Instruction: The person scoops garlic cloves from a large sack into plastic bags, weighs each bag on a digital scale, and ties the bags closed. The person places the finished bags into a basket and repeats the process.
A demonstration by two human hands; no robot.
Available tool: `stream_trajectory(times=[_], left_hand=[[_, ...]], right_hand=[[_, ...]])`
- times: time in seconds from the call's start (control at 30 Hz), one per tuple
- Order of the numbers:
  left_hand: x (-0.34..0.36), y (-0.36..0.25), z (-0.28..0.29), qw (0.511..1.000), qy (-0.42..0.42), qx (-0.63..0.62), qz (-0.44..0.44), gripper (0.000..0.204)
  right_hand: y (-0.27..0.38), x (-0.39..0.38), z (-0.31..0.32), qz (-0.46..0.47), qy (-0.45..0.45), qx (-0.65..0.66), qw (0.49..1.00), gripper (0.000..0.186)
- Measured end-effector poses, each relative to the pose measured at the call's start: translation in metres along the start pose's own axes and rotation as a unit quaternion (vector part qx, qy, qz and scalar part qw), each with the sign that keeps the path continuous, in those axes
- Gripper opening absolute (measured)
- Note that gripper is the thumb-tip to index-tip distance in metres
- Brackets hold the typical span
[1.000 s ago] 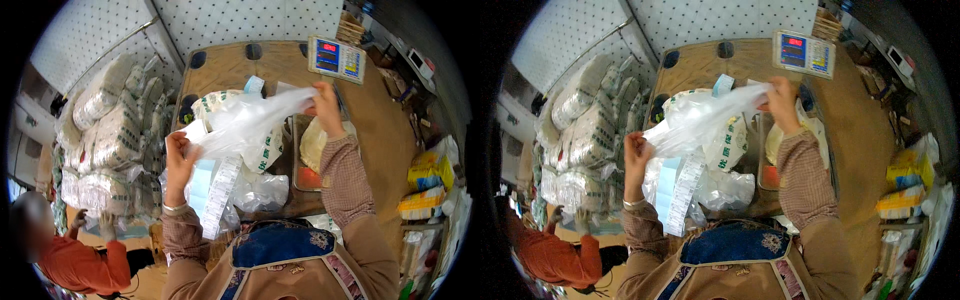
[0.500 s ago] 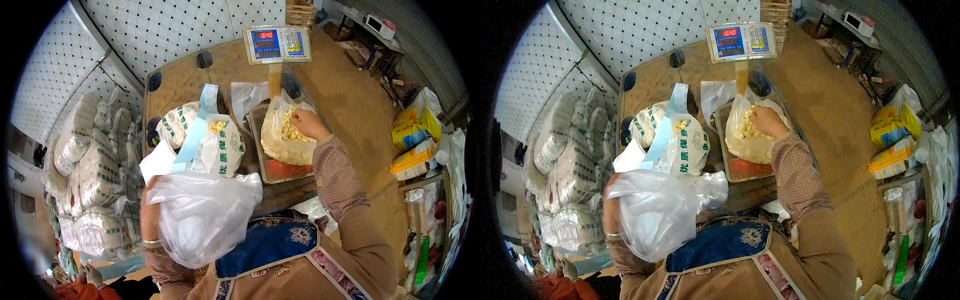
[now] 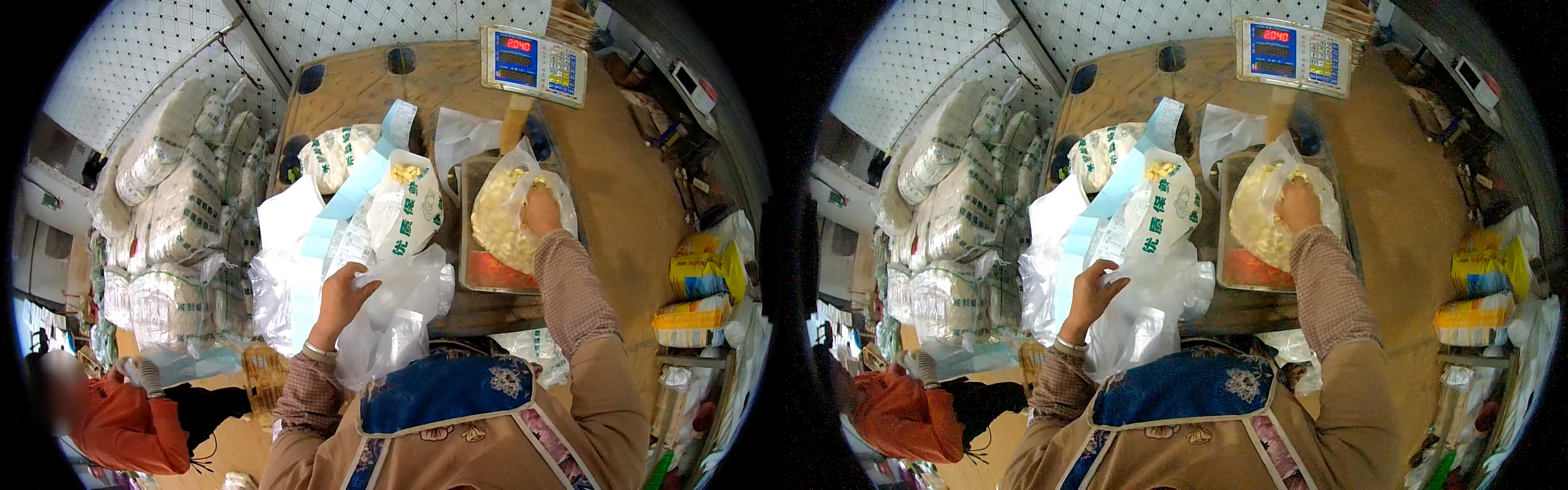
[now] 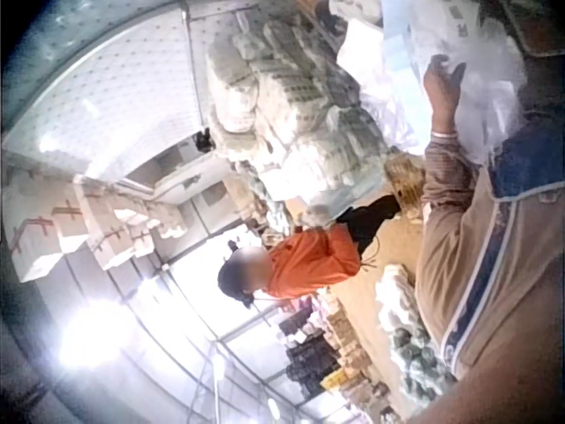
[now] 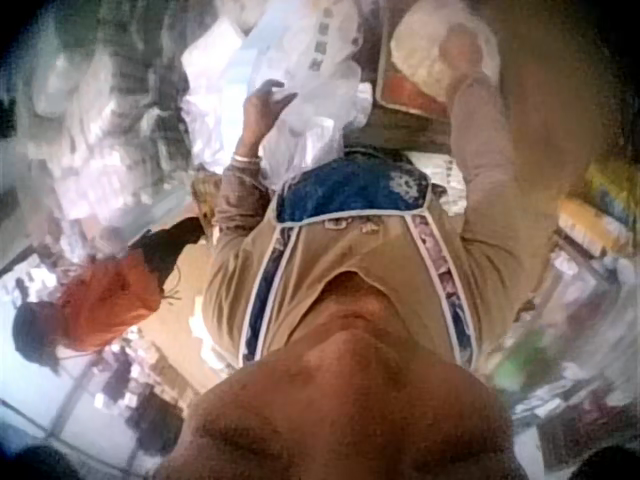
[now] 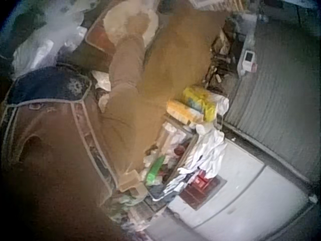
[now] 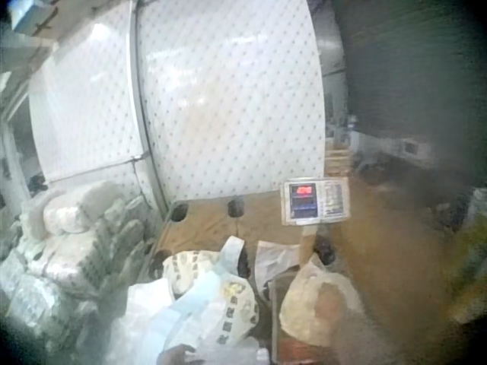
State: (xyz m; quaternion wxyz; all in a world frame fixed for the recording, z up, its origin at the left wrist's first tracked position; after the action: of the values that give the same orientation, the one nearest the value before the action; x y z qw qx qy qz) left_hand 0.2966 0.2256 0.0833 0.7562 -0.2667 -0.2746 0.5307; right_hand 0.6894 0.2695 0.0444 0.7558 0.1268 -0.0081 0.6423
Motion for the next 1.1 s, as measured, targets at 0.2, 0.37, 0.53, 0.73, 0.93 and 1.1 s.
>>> stream_trajectory(times=[0.2,0.37,0.53,0.73,0.93,1.1], left_hand=[[0.010,-0.004,-0.017,0.917,0.115,-0.322,0.207,0.020],[0.026,-0.009,-0.035,0.865,0.082,-0.428,0.249,0.026],[0.025,-0.015,-0.055,0.840,0.083,-0.464,0.267,0.030],[0.021,0.001,-0.042,0.824,0.086,-0.480,0.287,0.034],[0.002,0.013,-0.011,0.841,0.075,-0.459,0.278,0.034],[-0.011,0.062,0.006,0.843,0.010,-0.458,0.283,0.033]], right_hand=[[-0.027,0.014,0.014,-0.103,-0.048,0.189,0.975,0.041],[-0.002,0.002,0.065,-0.106,-0.047,0.536,0.836,0.026],[0.150,-0.053,0.086,-0.026,0.196,0.802,0.564,0.027],[0.228,-0.121,-0.052,-0.216,0.388,0.799,0.407,0.024],[0.218,-0.151,-0.128,-0.358,0.415,0.645,0.533,0.026],[0.195,-0.141,-0.134,-0.036,0.424,0.352,0.834,0.030]])
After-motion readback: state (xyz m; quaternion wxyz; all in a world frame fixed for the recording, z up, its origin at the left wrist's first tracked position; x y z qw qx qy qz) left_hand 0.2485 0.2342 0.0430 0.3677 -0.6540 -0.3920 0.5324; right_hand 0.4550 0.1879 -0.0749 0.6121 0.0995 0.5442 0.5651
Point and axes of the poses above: each hand's wrist, its own x-axis towards the middle knuckle, its own z-axis out of the back of the hand, y = z × x, the point moved 6 cm from there along x, towards the middle knuckle, and after that the axes turned 3 degrees about x, right-handed, at the moved point
